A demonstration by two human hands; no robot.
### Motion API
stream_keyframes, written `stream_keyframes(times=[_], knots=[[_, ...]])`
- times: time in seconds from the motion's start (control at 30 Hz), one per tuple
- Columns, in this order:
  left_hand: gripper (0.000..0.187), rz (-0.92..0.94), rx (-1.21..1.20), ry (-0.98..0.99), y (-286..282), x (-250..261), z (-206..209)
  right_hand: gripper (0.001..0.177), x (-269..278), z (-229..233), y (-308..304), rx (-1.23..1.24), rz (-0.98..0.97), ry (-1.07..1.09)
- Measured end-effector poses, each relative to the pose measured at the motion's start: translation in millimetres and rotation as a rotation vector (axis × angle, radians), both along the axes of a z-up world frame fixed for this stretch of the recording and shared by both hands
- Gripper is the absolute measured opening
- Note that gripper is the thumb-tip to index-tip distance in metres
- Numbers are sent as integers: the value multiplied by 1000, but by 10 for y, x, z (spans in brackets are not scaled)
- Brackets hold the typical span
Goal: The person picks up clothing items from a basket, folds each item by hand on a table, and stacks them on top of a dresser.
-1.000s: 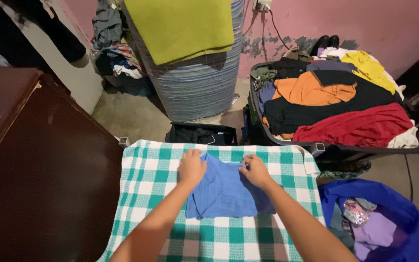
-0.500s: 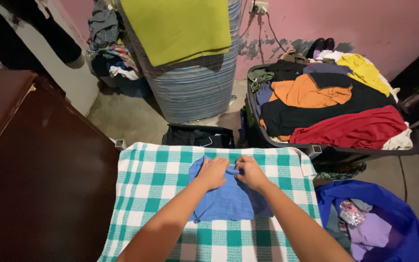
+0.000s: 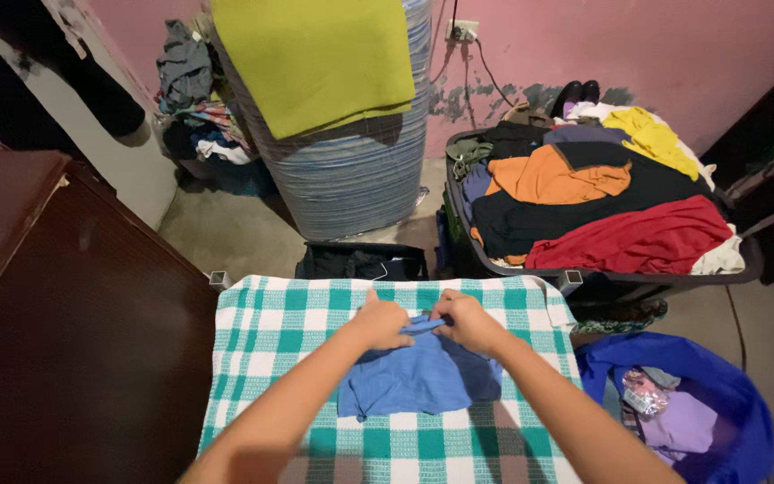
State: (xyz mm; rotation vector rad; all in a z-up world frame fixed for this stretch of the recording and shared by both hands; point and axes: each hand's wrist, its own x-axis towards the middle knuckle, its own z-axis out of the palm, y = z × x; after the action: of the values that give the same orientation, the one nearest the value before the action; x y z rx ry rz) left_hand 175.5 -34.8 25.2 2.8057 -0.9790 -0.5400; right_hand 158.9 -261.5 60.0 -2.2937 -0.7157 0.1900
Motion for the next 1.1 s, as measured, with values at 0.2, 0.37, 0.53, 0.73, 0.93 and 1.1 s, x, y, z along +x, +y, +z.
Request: stream_keyframes(times=[0.2,0.37,0.53,0.73,0.93,1.1], knots=[[18,35,-45,-328,245,-94,923,25,-38,902,-145,81,-18,-252],[5,209,-349,-972,314,-290,1526,39,-108,1258,-62,160,-257,-438],[14,230,3,-708,146,-1101,1066,30,-248,586,-54,166,-341,-463],[45,40,-24,435,-2,-1890,478,30,-849,-760,-268,295,-368,-216],[26,608,-664,-191,343,-987,-355,13,-908,-1162,-341,625,-929,405],[39,697,-586,-9,251,-488,-839,53,-952,-1149,-184,196,-1057,446]])
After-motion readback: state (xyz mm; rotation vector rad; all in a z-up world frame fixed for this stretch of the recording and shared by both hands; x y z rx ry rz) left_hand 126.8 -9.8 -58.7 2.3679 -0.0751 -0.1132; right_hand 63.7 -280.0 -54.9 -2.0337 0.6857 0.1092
